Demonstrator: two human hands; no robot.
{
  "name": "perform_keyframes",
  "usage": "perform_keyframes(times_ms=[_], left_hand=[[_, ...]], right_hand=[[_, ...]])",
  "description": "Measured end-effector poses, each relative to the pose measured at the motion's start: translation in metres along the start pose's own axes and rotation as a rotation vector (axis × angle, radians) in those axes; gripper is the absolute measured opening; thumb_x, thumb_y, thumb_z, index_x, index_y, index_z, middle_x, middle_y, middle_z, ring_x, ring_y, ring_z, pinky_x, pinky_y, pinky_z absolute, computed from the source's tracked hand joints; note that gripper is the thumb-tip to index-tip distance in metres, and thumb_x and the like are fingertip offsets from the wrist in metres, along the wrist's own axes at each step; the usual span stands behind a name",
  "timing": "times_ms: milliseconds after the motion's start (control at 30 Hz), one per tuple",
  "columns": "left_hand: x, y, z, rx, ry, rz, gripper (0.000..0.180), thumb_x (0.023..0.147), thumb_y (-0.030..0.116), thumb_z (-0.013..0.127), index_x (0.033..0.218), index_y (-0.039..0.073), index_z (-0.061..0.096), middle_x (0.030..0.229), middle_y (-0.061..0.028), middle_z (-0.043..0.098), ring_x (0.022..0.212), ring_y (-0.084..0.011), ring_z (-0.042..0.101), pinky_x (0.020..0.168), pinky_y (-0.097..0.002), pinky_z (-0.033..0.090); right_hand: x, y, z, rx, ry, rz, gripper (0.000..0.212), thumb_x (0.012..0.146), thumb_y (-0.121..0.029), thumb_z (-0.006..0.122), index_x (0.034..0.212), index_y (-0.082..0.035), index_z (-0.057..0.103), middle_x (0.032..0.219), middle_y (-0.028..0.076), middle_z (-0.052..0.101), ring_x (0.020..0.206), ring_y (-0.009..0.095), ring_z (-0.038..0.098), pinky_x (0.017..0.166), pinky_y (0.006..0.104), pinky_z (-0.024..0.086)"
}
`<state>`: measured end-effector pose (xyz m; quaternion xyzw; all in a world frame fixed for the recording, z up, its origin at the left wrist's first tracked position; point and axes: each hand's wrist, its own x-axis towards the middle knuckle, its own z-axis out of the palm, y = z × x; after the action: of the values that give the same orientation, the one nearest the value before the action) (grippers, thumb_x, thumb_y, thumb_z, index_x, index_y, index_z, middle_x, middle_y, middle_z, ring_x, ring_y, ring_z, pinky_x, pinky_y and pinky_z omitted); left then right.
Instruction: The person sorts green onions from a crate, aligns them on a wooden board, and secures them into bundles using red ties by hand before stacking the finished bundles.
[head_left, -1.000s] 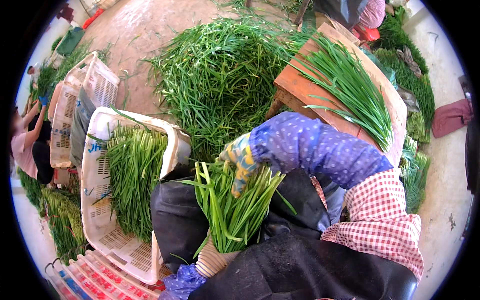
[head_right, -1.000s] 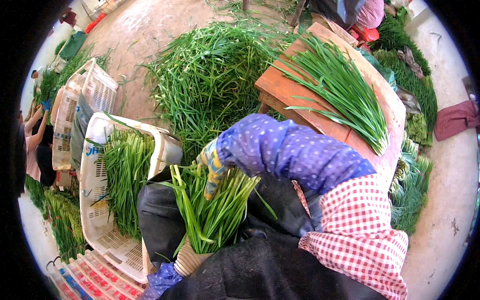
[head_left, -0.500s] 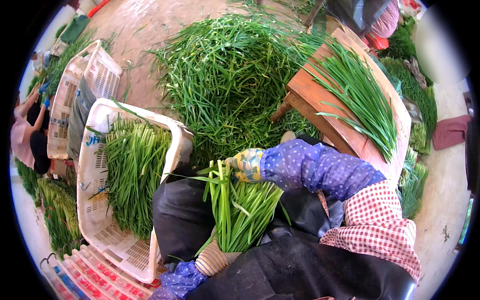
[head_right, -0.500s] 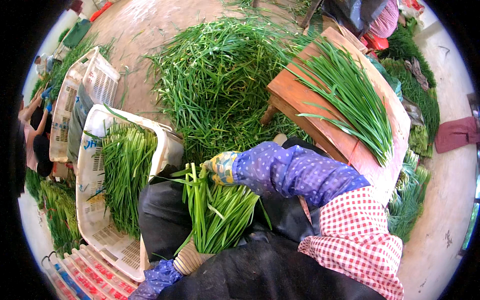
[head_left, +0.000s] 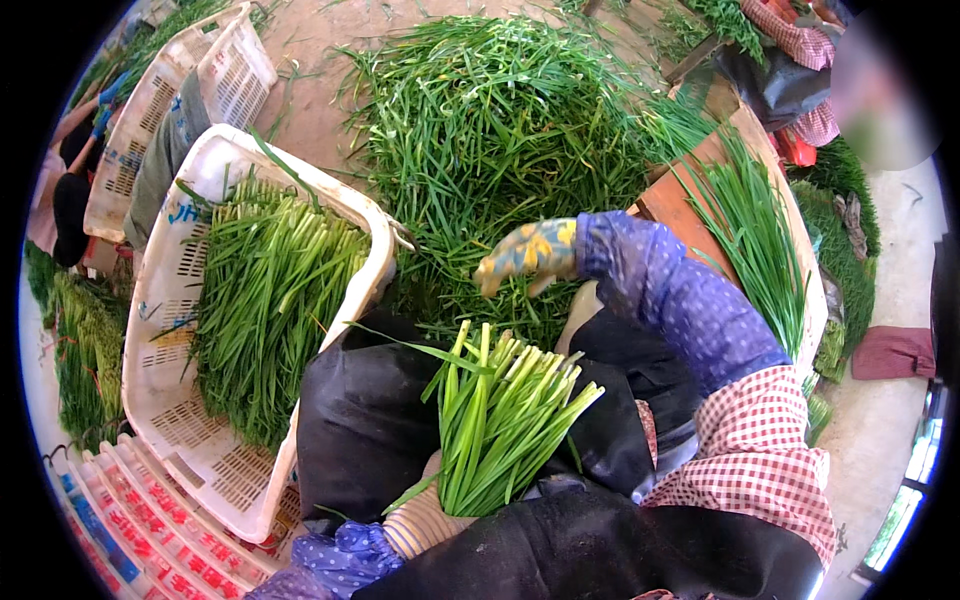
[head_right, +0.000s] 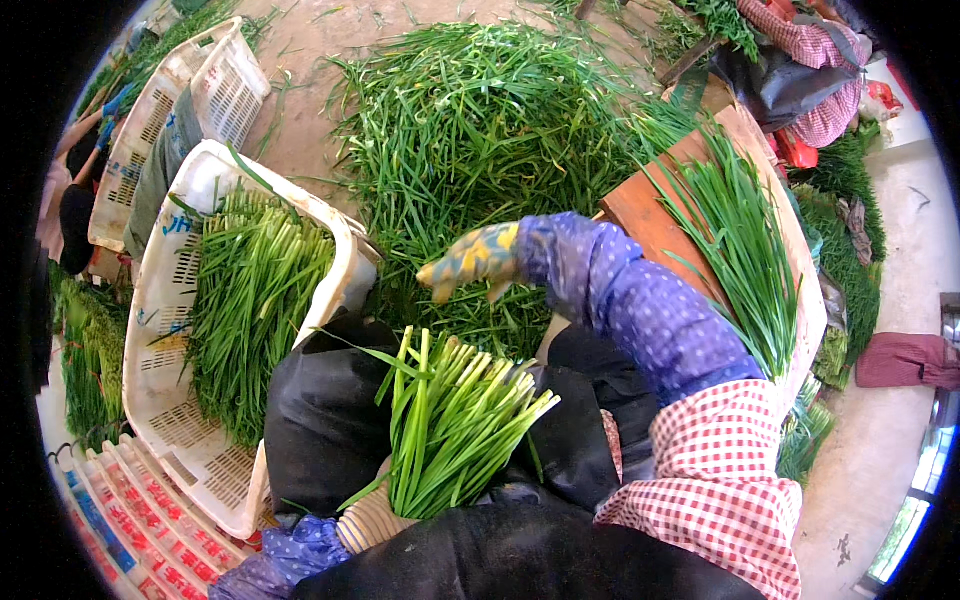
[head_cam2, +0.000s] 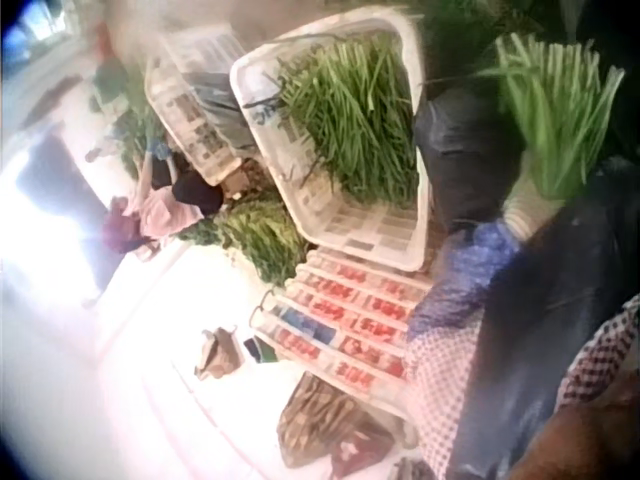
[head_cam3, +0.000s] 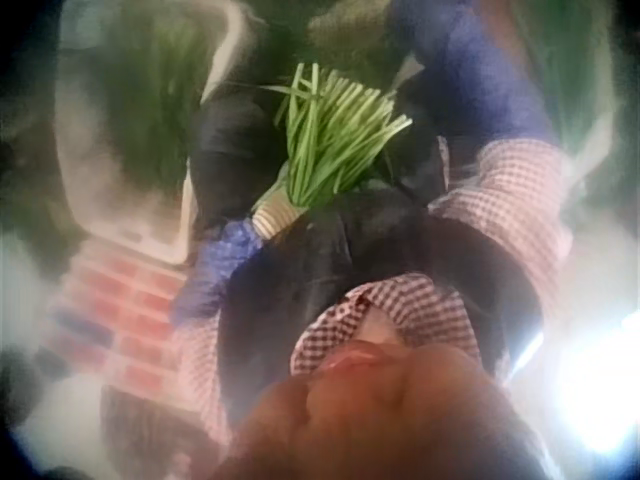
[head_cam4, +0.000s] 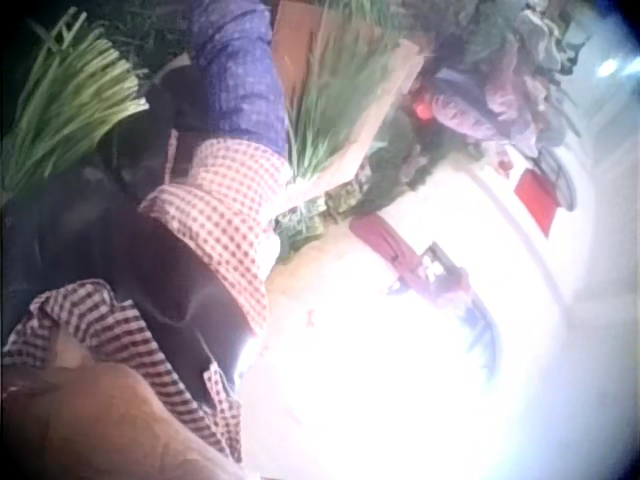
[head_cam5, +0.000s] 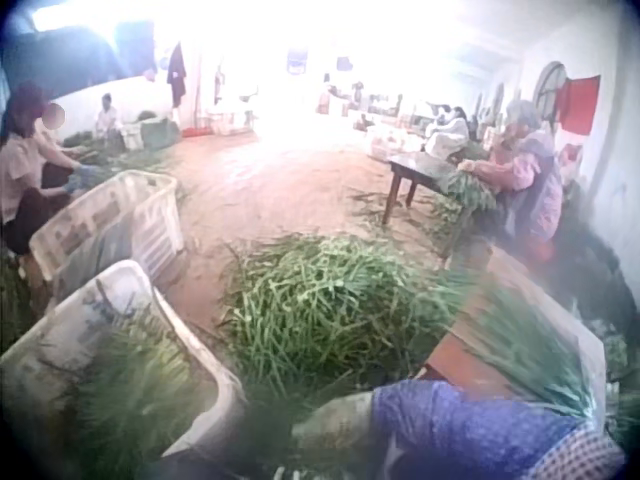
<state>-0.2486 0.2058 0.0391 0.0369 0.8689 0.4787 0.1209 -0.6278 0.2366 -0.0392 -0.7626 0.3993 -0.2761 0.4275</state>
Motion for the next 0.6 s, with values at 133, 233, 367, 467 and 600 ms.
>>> perform_keyframes(times_ms=[133,233,367,467,600], left_hand=[[-0.007,-0.015,0.021,0.102,0.114,0.108,0.039,0.089,0.019,0.041,0.126,0.006,0.047,0.124,-0.0164,0.052,0.119,-0.0329,0.045,0.098,-0.0499,0.031],[-0.004,-0.012,0.021,0.109,0.056,0.098,0.039,0.090,0.018,0.038,0.126,0.006,0.046,0.126,-0.0168,0.050,0.119,-0.0328,0.044,0.098,-0.0503,0.032],[0.009,0.028,-0.029,0.021,-0.156,-0.082,0.039,0.096,0.018,0.032,0.131,0.005,0.042,0.133,-0.0138,0.045,0.120,-0.0278,0.045,0.102,-0.0435,0.035],[0.006,0.018,-0.019,0.713,-0.085,0.109,0.039,0.097,0.017,0.032,0.132,0.004,0.041,0.136,-0.0134,0.044,0.121,-0.0261,0.045,0.103,-0.0407,0.037],[0.006,0.013,0.002,0.865,-0.103,0.224,0.039,0.095,0.015,0.035,0.131,0.002,0.042,0.134,-0.0140,0.045,0.120,-0.0270,0.046,0.102,-0.0403,0.038]], right_hand=[[0.083,-0.135,0.008,0.365,-0.185,1.005,0.038,0.082,-0.037,0.066,0.102,-0.005,0.067,0.101,0.008,0.065,0.091,0.015,0.058,0.080,0.0317,0.046],[0.054,-0.099,0.038,0.592,0.099,0.775,0.033,0.082,-0.033,0.067,0.098,-0.004,0.069,0.085,0.007,0.069,0.083,0.014,0.062,0.076,0.0285,0.048],[0.025,-0.062,0.032,-0.253,-0.044,0.658,0.026,0.083,-0.020,0.060,0.107,-0.011,0.066,0.095,0.004,0.067,0.090,0.023,0.062,0.079,0.0320,0.050],[-0.004,-0.027,-0.024,-0.689,0.118,0.902,0.030,0.083,-0.022,0.056,0.111,-0.013,0.060,0.110,0.007,0.061,0.099,0.027,0.058,0.084,0.0343,0.049],[0.002,-0.054,-0.050,-0.551,0.200,1.159,0.078,0.078,-0.049,0.065,0.141,-0.018,0.030,0.148,0.016,0.022,0.128,0.037,0.036,0.103,0.0402,0.037]])
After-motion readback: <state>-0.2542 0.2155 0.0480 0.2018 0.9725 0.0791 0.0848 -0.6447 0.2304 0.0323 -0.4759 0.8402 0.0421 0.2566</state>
